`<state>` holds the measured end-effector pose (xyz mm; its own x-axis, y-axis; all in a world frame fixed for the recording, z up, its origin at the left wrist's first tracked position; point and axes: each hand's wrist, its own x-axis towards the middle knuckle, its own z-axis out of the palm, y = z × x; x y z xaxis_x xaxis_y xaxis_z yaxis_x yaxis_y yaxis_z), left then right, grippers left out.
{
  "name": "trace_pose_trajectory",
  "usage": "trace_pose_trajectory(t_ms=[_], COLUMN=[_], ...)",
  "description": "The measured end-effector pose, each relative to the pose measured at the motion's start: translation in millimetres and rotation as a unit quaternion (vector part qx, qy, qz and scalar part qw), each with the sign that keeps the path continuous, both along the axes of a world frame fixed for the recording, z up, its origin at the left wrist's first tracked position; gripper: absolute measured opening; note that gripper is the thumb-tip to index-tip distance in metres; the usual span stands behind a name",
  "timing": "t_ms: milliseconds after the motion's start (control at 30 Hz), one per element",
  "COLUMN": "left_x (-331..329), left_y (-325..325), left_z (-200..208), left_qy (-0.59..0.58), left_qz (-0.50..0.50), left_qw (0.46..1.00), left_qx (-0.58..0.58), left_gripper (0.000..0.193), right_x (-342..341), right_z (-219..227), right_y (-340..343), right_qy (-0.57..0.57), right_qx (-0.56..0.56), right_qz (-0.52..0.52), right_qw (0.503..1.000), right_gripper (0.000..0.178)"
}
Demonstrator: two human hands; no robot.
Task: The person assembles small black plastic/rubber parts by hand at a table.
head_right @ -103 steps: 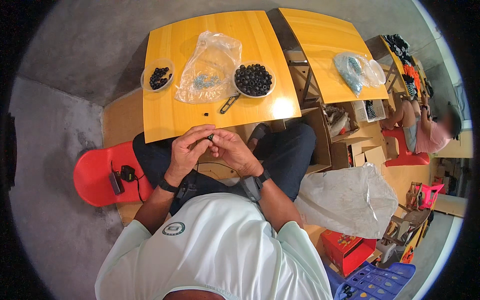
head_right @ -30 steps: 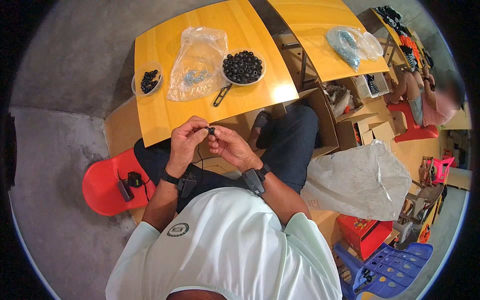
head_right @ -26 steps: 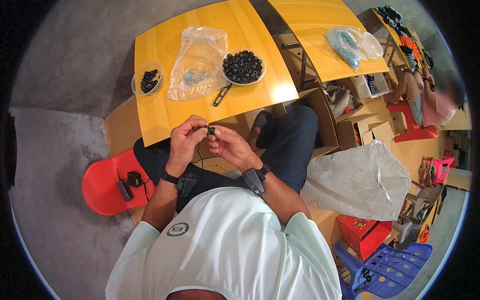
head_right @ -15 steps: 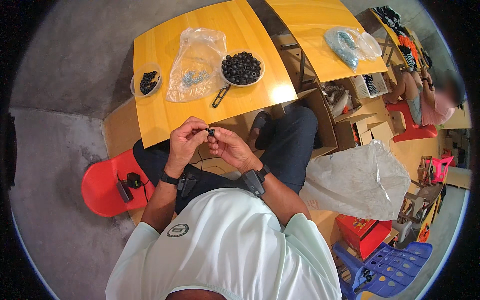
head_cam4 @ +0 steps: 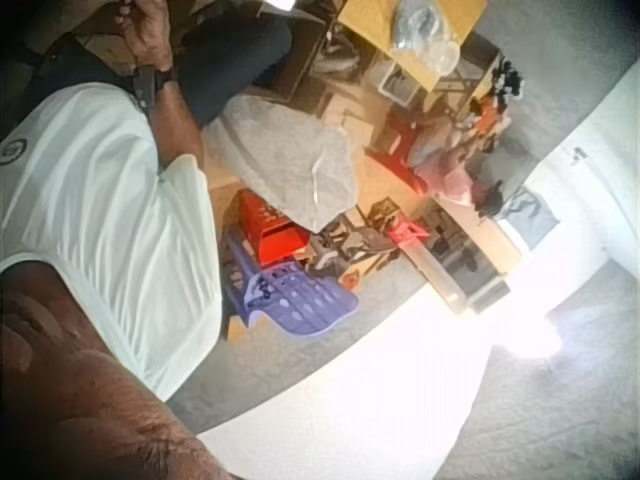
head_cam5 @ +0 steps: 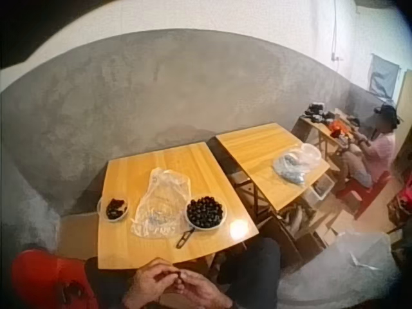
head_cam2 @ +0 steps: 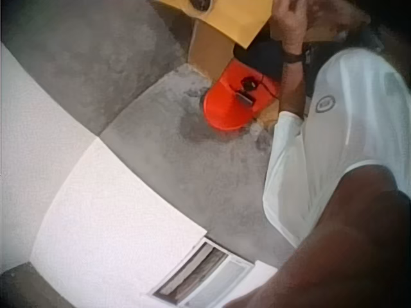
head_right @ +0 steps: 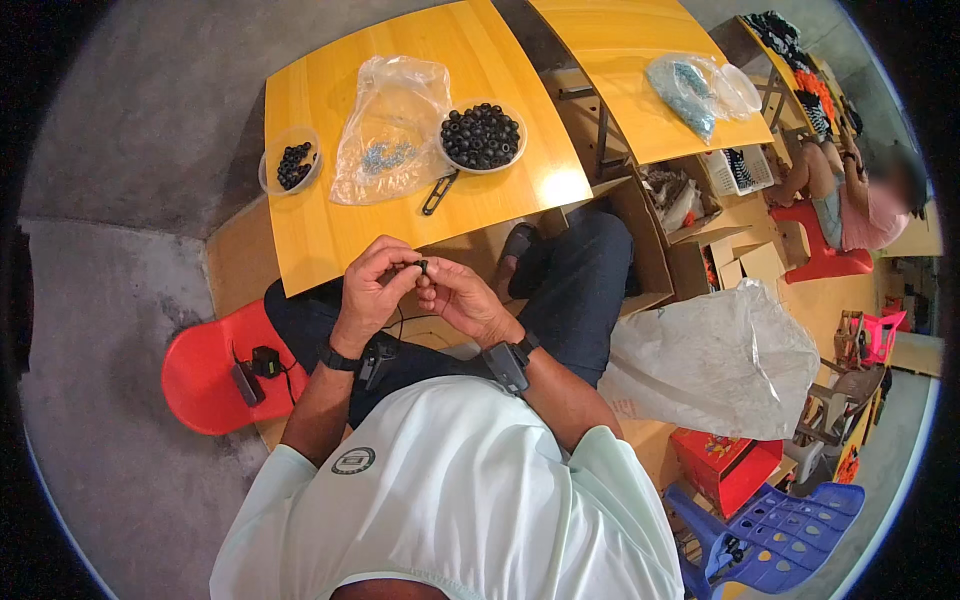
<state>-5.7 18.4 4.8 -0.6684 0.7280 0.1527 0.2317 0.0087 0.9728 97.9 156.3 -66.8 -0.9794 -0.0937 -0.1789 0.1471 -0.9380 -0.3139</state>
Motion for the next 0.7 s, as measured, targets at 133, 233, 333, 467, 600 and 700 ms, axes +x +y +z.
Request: trace_pose_trajectory(t_ms=[133,233,333,467,600,700], left_x=[-4,-6,-7,-10,-16,-18], left_y=[0,-1,-3,-7,-9,-12], left_z=[0,2,0,-1,-3,-8], left_qy=[0.108,0.093,0.079,0.055,0.056,0.016], left_qz=[0.008,-0.006,-0.007,-0.034,-0.058,-0.075], left_qw=[0.994,0.995,0.997,0.997,0.996,0.995], left_qx=[-0.014,-0.029,-0.024,-0.044,-0.05,-0.06], left_gripper=[0.013,0.014,0.015,0.014,0.015,0.016], right_x=[0,1,-1,2,3,4], right_z=[1,2,5,2,1,-1], right_y=[1,-1,-2,-2,-1,-1], right_qy=[0.0,-0.003,-0.009,-0.007,-0.005,-0.001], right_qx=[0.004,0.012,0.019,0.024,0.035,0.039], right_qz=[0.001,0.0,-0.007,-0.005,0.003,0.006], right_qw=[1.0,1.0,1.0,1.0,0.999,0.999], right_gripper=[0.022,0.023,0.023,0.023,0.023,0.023])
